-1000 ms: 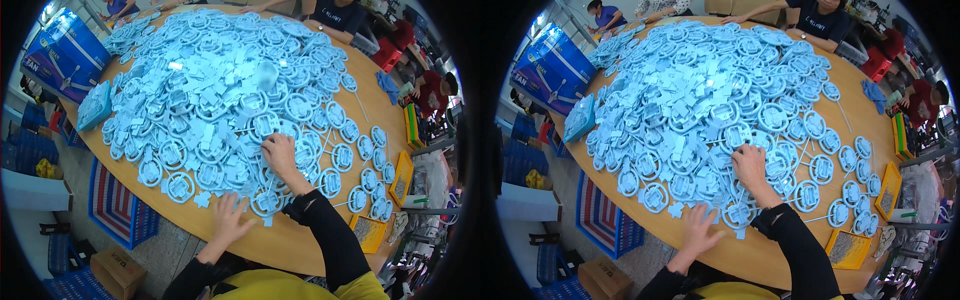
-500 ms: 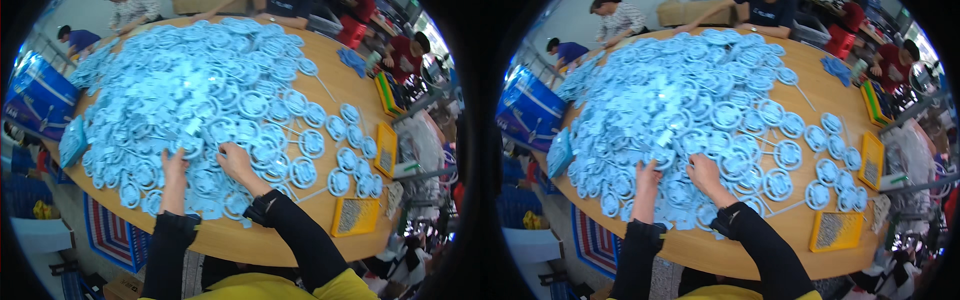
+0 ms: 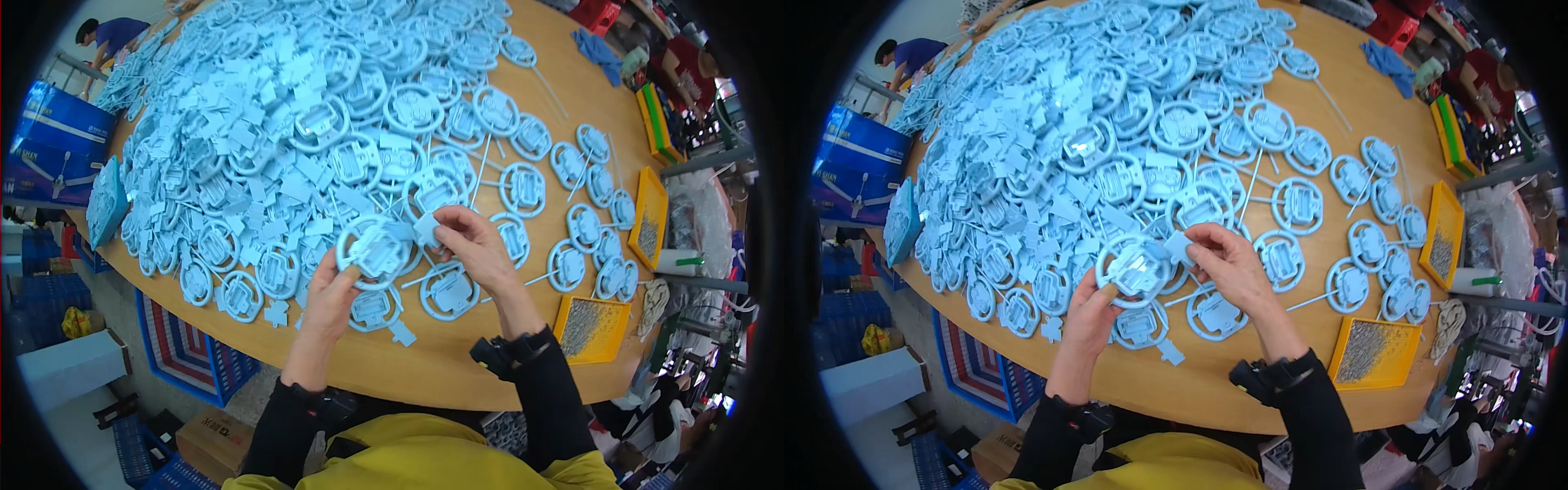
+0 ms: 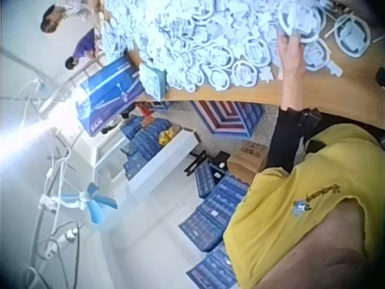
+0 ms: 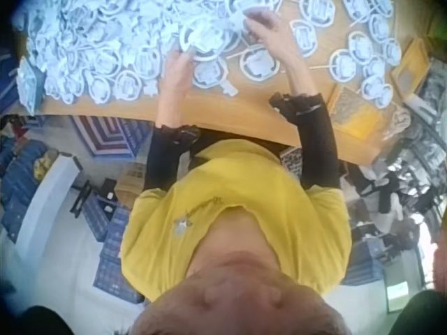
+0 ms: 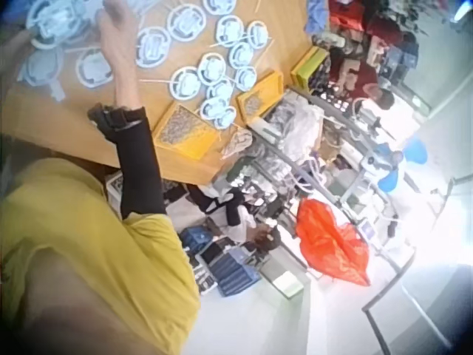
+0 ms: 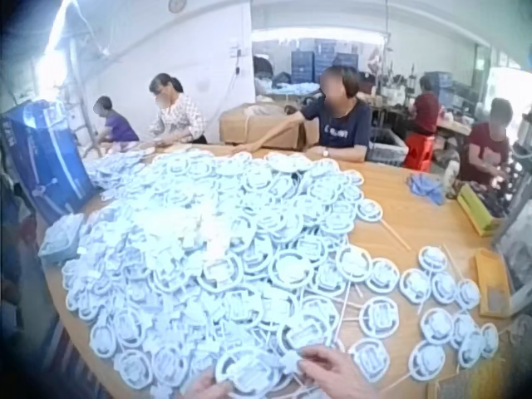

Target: Assembling and sorting blue plastic fan components in a manufacturing workshop.

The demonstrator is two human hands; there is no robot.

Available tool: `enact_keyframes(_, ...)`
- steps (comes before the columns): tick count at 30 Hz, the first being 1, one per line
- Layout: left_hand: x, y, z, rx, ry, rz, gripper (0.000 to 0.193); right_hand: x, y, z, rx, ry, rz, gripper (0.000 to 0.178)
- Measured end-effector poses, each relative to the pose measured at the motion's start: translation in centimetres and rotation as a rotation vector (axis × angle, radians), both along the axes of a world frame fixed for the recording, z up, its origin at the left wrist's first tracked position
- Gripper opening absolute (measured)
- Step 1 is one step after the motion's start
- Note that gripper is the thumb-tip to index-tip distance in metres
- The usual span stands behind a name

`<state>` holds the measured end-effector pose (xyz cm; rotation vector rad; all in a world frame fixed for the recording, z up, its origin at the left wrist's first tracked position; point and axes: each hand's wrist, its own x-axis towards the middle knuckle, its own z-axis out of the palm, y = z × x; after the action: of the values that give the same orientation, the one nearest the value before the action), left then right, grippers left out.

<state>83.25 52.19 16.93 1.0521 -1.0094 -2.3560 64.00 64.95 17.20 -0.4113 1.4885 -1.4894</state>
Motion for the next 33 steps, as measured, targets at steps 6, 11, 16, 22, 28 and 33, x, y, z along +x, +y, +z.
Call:
enact_keyframes(6,-3.0,1.1,-2.0,-0.104,0.106,-0.237,0.037,1.9,2.2,-0.6,0.02,0.6,0.161,0.024)
enact_keyframes(11,-5.2,3.4,-2.4,-0.272,0.04,-0.224,0.056,2.6,2.5,-2.4,0.053,0.623,-0.068,0.036)
enact_keyframes(16,-6.4,3.7,-1.2,-0.246,0.026,-0.193,0.061,2.7,3.0,-3.0,0.005,0.459,-0.386,0.048)
enact_keyframes(22,-7.5,4.2,-0.2,-0.111,0.054,-0.279,0.06,1.4,5.3,-2.7,-0.078,-0.217,-0.244,0.051)
enact_keyframes(28,-9.2,5.9,1.4,-0.444,-0.138,-0.476,0.06,0.6,6.2,-2.5,0.141,-0.126,-0.316,0.042)
enact_keyframes(33,-10.9,7.8,-0.6,-0.376,-0.1,-0.45,0.068,0.8,8.0,-3.4,0.178,-0.042,-0.399,0.036)
